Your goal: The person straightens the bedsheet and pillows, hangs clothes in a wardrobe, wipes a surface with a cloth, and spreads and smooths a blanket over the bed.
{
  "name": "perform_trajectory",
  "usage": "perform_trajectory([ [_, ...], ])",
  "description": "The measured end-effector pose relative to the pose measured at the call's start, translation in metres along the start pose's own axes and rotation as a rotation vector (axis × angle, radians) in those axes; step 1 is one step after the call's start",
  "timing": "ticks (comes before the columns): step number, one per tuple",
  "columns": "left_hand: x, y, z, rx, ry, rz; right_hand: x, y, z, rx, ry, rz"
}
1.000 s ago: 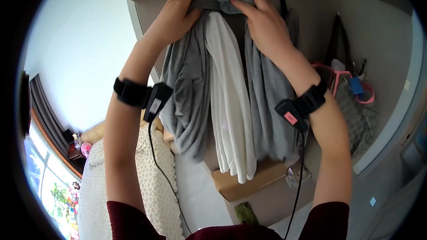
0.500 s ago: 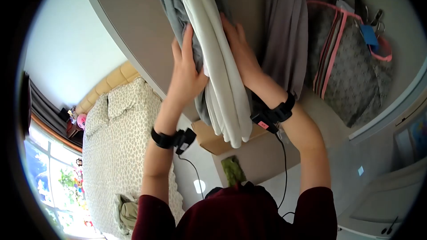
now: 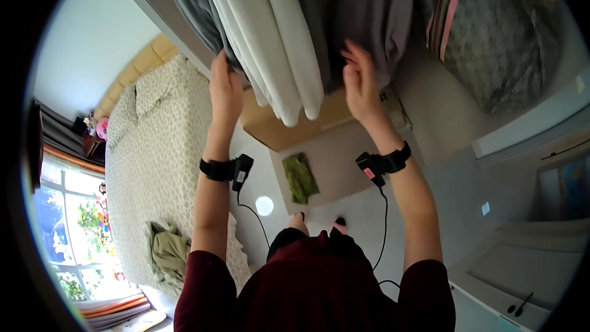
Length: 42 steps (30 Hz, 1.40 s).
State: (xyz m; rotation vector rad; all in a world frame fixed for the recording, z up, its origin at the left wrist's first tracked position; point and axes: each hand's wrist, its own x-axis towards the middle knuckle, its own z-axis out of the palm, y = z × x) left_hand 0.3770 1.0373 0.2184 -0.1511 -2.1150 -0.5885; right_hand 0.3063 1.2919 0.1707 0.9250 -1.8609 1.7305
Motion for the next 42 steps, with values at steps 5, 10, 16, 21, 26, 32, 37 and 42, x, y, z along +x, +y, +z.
perform_trajectory([
  [5, -0.072, 0.036, -0.004, -0.196, -0.032, -0.158, -0.062, 0.019, -0.067, 0.025, 0.171, 0.343],
  [10, -0.135, 0.047, -0.006, -0.321, -0.116, -0.311, -0.101, 0.066, -0.095, -0.086, 0.267, 0.636],
  [16, -0.181, 0.044, 0.001, -0.49, -0.302, -0.55, -0.138, 0.124, -0.109, -0.617, 0.011, 0.789],
  [21, -0.208, 0.042, 0.014, -0.484, -0.372, -0.678, -0.153, 0.183, -0.101, -1.006, -0.2, 0.727],
  [26, -0.219, 0.055, 0.037, -0.389, -0.396, -0.754, -0.143, 0.239, -0.085, -1.162, -0.292, 0.75],
  [32, -0.225, 0.074, 0.069, -0.354, -0.362, -0.823, -0.142, 0.277, -0.078, -1.301, -0.249, 0.652],
  [37, -0.22, 0.088, 0.089, -0.412, -0.354, -0.853, -0.137, 0.288, -0.081, -1.287, -0.19, 0.543],
  [42, -0.211, 0.093, 0.098, -0.374, -0.369, -0.827, -0.133, 0.283, -0.084, -1.235, -0.262, 0.627],
])
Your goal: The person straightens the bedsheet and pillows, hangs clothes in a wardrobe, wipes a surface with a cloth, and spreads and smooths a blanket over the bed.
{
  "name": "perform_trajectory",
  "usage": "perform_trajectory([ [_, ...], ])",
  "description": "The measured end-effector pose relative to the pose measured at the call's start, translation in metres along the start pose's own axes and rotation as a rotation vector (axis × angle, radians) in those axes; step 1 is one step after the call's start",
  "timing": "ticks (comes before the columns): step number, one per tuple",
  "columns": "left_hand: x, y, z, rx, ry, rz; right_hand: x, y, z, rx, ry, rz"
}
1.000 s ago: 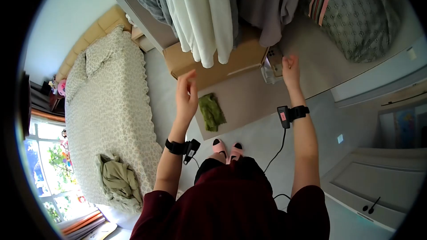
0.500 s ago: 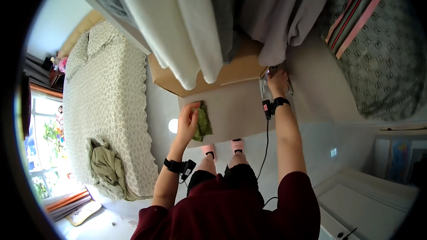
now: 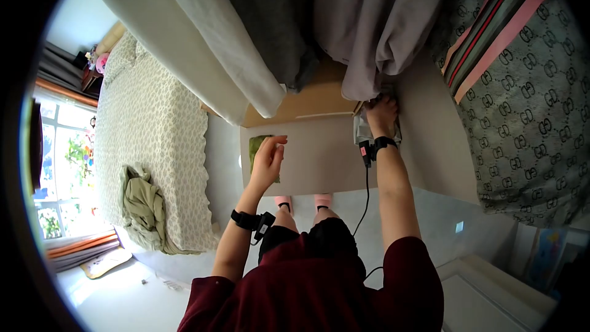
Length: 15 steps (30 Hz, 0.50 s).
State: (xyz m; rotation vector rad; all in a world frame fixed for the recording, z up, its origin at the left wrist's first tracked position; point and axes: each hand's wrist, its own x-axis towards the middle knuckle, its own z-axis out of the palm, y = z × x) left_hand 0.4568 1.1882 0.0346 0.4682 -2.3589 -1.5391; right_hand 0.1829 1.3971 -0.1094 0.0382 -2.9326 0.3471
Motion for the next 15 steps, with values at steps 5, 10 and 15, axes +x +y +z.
perform_trajectory([
  [5, -0.001, -0.001, -0.001, 0.05, 0.037, -0.013, 0.004, 0.009, 0.004, 0.09, -0.077, -0.095],
  [10, -0.025, -0.069, -0.006, 0.346, 0.084, -0.046, -0.001, 0.001, -0.011, 0.032, -0.069, -0.101],
  [15, -0.058, -0.118, -0.006, 0.635, 0.259, -0.196, -0.005, 0.0, -0.018, 0.038, -0.065, -0.145],
])
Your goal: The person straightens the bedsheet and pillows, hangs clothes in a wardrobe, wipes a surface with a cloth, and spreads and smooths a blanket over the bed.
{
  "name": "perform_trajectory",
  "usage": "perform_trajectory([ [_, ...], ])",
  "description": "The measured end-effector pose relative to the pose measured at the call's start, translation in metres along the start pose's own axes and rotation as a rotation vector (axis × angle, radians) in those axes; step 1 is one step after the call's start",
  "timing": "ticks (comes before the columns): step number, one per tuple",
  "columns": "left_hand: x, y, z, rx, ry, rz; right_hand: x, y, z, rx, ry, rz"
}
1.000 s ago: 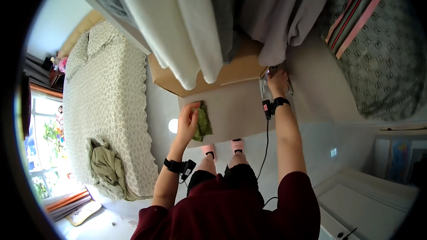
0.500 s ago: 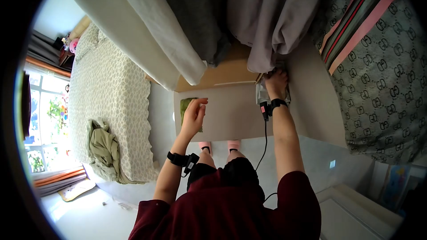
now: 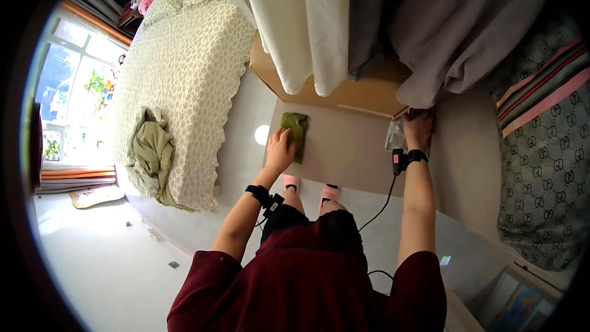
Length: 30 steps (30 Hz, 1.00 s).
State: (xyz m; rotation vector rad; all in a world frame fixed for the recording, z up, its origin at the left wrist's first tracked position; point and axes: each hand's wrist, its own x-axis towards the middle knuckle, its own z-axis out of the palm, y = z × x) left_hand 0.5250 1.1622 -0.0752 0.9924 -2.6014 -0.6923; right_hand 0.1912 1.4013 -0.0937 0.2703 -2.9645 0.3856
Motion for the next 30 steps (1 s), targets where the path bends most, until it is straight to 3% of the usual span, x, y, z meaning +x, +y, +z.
perform_trajectory([
  [4, -0.017, -0.017, 0.014, -0.003, -0.076, -0.02, -0.025, -0.017, -0.002, -0.011, 0.119, -0.082],
  [6, -0.019, -0.012, 0.011, -0.007, -0.177, 0.05, -0.066, -0.043, -0.007, 0.264, 0.18, -0.237],
  [8, -0.021, -0.012, 0.013, -0.05, -0.193, 0.074, -0.113, -0.074, -0.005, 0.539, 0.106, -0.249],
  [12, -0.019, -0.006, 0.016, -0.254, -0.341, 0.248, -0.183, -0.146, -0.004, 0.704, -0.047, -0.581],
  [14, -0.02, -0.014, 0.019, -0.413, -0.348, 0.229, -0.205, -0.171, 0.0, 0.442, -0.226, -0.751],
  [18, -0.036, -0.045, -0.023, -0.353, -0.242, 0.099, -0.215, -0.179, 0.031, 0.178, -0.209, -0.698],
  [23, -0.066, -0.123, -0.08, -0.397, -0.04, -0.149, -0.21, -0.185, 0.041, 0.079, -0.262, -0.671],
  [26, -0.08, -0.168, -0.111, -0.381, 0.054, -0.195, -0.208, -0.215, 0.018, -0.074, -0.357, -0.554],
  [30, -0.101, -0.224, -0.147, -0.402, 0.104, -0.232, -0.225, -0.271, 0.002, -0.088, -0.318, -0.545],
])
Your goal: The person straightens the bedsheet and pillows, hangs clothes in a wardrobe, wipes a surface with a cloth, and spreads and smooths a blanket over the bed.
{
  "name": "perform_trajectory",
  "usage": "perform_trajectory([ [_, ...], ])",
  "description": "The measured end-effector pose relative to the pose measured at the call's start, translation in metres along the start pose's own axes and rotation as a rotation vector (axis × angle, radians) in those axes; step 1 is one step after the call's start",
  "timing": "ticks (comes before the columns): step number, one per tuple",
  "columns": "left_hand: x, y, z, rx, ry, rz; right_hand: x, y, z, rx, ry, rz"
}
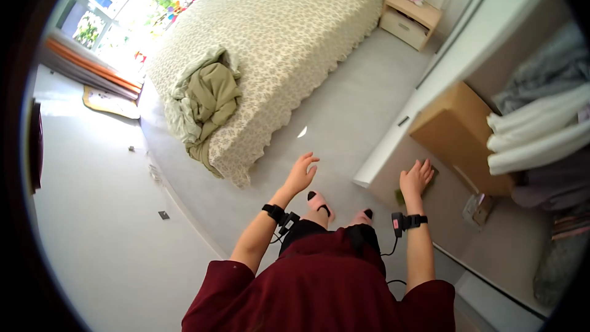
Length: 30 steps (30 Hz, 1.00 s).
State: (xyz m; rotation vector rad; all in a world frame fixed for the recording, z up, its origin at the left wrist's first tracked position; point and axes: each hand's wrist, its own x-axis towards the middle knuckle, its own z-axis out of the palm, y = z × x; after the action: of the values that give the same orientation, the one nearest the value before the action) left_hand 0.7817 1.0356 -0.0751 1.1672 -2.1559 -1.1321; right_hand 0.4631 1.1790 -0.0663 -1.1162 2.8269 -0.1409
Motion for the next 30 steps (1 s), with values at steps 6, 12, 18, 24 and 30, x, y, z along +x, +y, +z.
perform_trajectory([
  [6, -0.017, -0.046, -0.077, -0.015, 0.135, -0.14, 0.015, -0.117, 0.003, 0.192, 0.044, -0.422],
  [12, 0.003, -0.08, -0.119, -0.049, 0.207, -0.222, 0.048, -0.238, 0.025, 0.205, -0.067, -0.584],
  [18, 0.064, -0.126, -0.158, -0.029, 0.149, -0.255, 0.113, -0.364, 0.071, 0.233, -0.177, -0.656],
  [24, 0.167, -0.219, -0.194, 0.012, 0.167, -0.37, 0.213, -0.501, 0.153, 0.262, -0.211, -0.866],
  [30, 0.21, -0.262, -0.26, -0.106, 0.36, -0.641, 0.264, -0.612, 0.165, 0.236, -0.543, -0.949],
])
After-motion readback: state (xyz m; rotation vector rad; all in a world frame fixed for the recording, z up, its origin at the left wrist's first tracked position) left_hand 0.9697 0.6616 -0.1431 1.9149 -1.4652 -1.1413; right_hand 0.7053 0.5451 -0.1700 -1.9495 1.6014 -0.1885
